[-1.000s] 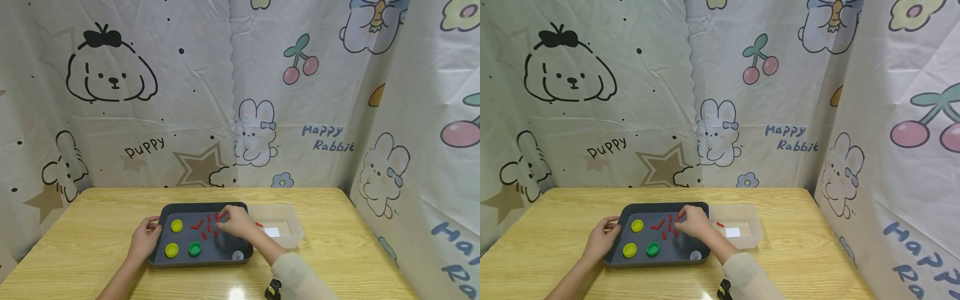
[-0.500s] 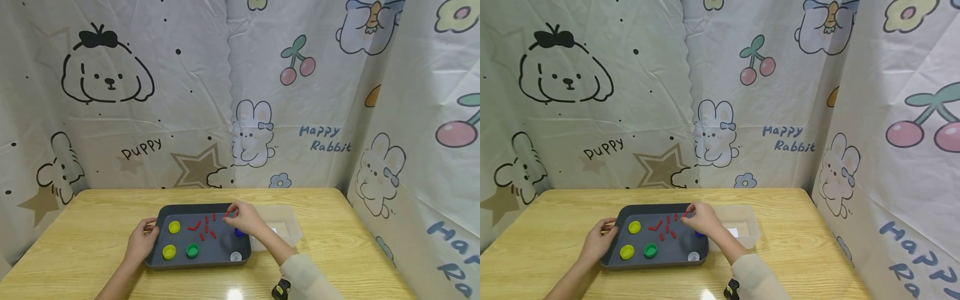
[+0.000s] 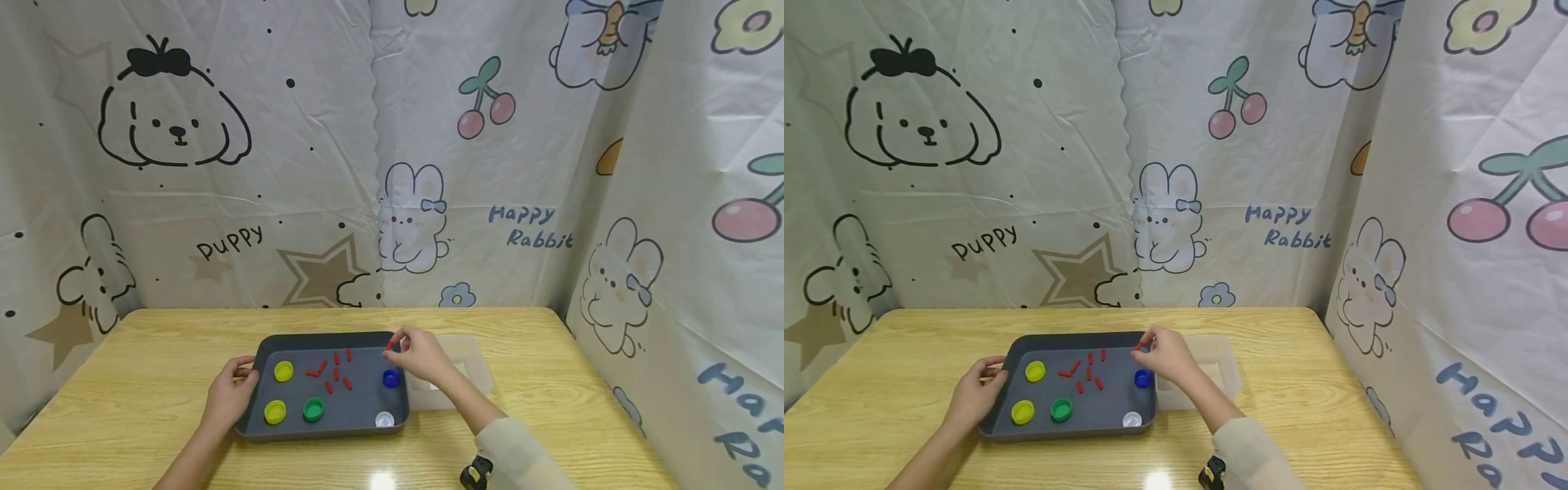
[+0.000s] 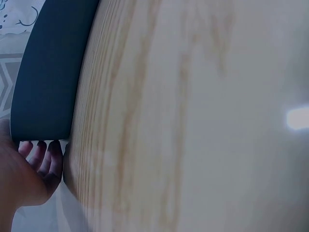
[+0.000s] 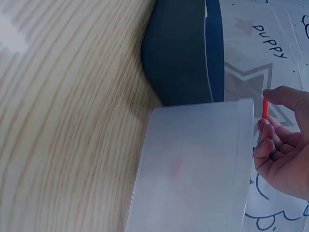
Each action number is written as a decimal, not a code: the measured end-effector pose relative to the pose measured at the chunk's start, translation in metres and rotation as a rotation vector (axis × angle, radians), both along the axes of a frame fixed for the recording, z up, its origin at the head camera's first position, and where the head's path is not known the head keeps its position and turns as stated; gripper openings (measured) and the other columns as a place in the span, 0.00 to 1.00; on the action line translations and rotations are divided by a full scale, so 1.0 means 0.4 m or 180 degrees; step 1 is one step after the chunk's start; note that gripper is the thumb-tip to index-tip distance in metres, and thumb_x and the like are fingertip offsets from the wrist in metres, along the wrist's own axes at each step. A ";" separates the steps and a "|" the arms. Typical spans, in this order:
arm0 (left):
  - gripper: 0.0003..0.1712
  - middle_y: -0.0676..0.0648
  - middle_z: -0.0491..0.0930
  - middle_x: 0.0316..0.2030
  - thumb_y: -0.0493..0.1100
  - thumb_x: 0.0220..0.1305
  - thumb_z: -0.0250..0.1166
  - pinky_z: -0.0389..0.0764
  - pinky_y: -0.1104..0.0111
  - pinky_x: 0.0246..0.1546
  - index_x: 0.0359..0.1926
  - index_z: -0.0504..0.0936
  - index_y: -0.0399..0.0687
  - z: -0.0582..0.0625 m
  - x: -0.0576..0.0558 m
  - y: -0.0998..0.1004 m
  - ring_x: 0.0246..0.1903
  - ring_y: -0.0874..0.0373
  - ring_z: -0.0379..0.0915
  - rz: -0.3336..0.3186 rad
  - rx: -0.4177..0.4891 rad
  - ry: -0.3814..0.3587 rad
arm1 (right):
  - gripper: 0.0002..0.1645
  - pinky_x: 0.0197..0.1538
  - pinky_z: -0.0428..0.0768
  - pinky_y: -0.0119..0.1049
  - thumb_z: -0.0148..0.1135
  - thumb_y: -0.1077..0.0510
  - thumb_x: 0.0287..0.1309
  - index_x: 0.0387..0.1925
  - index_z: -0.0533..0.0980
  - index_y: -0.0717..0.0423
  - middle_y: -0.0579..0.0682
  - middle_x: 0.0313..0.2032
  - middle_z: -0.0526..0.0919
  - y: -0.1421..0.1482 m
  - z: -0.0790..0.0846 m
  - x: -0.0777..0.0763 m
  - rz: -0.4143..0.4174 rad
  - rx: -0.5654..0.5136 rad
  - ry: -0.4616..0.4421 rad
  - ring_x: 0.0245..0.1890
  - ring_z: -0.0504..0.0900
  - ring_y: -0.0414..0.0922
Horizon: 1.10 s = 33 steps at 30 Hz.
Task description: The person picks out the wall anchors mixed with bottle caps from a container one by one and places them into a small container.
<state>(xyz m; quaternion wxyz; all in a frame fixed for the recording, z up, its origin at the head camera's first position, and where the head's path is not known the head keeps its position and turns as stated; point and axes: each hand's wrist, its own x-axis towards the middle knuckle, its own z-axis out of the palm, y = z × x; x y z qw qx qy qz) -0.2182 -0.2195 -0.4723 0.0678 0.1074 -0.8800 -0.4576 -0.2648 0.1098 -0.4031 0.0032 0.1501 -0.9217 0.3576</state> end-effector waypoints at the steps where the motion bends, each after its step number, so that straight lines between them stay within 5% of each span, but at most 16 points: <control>1: 0.22 0.36 0.74 0.45 0.41 0.66 0.52 0.70 0.72 0.31 0.59 0.68 0.38 0.000 0.001 0.000 0.37 0.55 0.74 0.0006 -0.0002 -0.0001 | 0.16 0.22 0.66 0.29 0.69 0.51 0.48 0.36 0.77 0.57 0.46 0.22 0.72 0.004 0.000 0.000 -0.0019 0.0002 0.0000 0.20 0.67 0.39; 19: 0.23 0.36 0.74 0.45 0.41 0.66 0.51 0.70 0.71 0.31 0.60 0.67 0.38 0.000 -0.005 -0.002 0.36 0.54 0.74 0.0008 -0.0003 -0.0007 | 0.15 0.21 0.67 0.31 0.67 0.53 0.46 0.32 0.76 0.59 0.45 0.19 0.71 0.080 -0.003 0.008 -0.0129 -0.0160 0.0180 0.18 0.67 0.38; 33: 0.23 0.36 0.74 0.45 0.41 0.66 0.51 0.71 0.72 0.30 0.60 0.67 0.38 -0.007 -0.007 -0.005 0.34 0.58 0.74 -0.0005 0.0005 -0.0015 | 0.14 0.23 0.66 0.32 0.69 0.56 0.46 0.33 0.77 0.58 0.47 0.21 0.70 0.127 -0.041 0.001 -0.0442 -0.0094 -0.0135 0.20 0.67 0.40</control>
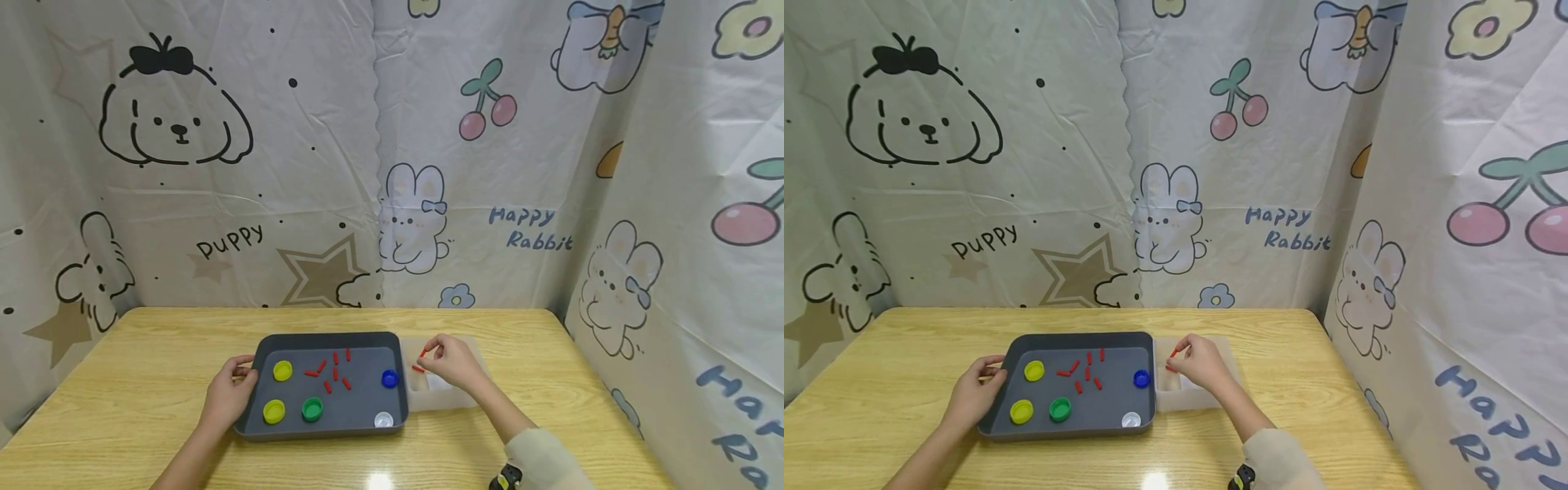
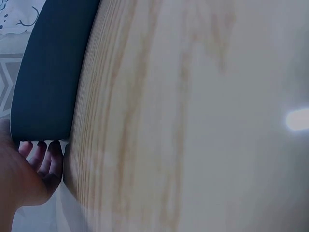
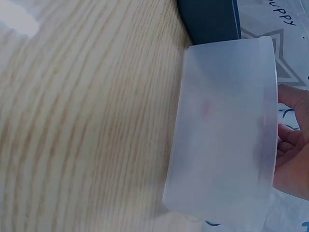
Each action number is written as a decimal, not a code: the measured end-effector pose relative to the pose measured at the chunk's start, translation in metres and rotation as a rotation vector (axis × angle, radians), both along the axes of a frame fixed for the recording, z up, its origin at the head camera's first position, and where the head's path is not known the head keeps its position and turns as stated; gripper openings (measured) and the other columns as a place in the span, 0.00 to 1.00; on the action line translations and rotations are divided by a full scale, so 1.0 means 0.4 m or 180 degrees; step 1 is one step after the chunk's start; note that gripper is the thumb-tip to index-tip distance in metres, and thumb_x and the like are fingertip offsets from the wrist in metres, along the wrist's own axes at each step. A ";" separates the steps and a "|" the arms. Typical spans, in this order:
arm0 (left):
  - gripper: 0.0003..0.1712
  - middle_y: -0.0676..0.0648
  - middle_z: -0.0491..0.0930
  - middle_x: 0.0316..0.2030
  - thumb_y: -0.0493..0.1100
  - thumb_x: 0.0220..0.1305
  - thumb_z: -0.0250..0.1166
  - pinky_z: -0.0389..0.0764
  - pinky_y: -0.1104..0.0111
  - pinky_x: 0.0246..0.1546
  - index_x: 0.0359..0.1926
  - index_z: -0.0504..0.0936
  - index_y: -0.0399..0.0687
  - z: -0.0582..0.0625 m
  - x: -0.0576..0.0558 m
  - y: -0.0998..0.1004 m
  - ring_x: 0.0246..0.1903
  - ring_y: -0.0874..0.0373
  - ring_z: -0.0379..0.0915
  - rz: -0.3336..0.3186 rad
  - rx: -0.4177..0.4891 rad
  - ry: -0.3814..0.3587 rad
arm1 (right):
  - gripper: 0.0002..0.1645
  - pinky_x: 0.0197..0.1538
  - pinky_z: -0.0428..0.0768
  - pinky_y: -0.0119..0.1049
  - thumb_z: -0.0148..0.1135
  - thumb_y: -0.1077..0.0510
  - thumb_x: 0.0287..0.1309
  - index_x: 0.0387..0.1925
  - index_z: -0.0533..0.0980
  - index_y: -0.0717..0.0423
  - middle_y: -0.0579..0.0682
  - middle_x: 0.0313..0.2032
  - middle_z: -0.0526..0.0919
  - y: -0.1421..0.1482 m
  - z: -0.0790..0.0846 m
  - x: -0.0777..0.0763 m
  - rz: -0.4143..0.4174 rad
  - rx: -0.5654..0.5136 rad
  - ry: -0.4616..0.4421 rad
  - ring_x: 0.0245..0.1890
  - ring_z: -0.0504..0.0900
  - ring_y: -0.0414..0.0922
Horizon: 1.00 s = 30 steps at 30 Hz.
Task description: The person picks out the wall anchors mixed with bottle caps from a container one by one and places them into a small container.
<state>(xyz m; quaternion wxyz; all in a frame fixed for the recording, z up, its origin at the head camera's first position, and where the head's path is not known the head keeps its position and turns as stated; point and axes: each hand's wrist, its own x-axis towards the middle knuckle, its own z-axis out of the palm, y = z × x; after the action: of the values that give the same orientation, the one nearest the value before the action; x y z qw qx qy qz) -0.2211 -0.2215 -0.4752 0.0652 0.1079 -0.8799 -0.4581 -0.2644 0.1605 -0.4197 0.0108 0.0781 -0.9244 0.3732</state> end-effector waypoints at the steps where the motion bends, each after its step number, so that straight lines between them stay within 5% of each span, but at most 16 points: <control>1: 0.23 0.36 0.74 0.45 0.41 0.65 0.51 0.71 0.72 0.30 0.60 0.68 0.39 -0.001 0.000 0.000 0.34 0.58 0.74 0.0004 -0.0005 -0.0001 | 0.14 0.23 0.66 0.32 0.69 0.56 0.46 0.33 0.77 0.58 0.47 0.21 0.71 0.004 -0.003 0.000 -0.0001 0.0002 -0.0008 0.20 0.67 0.40; 30: 0.23 0.36 0.74 0.46 0.41 0.65 0.51 0.71 0.71 0.32 0.60 0.68 0.39 -0.006 0.003 0.000 0.38 0.52 0.75 0.0017 0.0005 0.0016 | 0.12 0.24 0.66 0.31 0.68 0.60 0.45 0.35 0.78 0.59 0.48 0.20 0.73 0.042 -0.033 -0.017 0.0078 0.0229 -0.0221 0.20 0.68 0.40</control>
<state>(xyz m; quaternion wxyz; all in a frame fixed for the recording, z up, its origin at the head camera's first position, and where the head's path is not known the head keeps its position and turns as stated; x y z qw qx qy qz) -0.2199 -0.2216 -0.4775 0.0686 0.1092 -0.8791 -0.4589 -0.2712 0.1775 -0.4328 -0.0287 0.0768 -0.9360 0.3423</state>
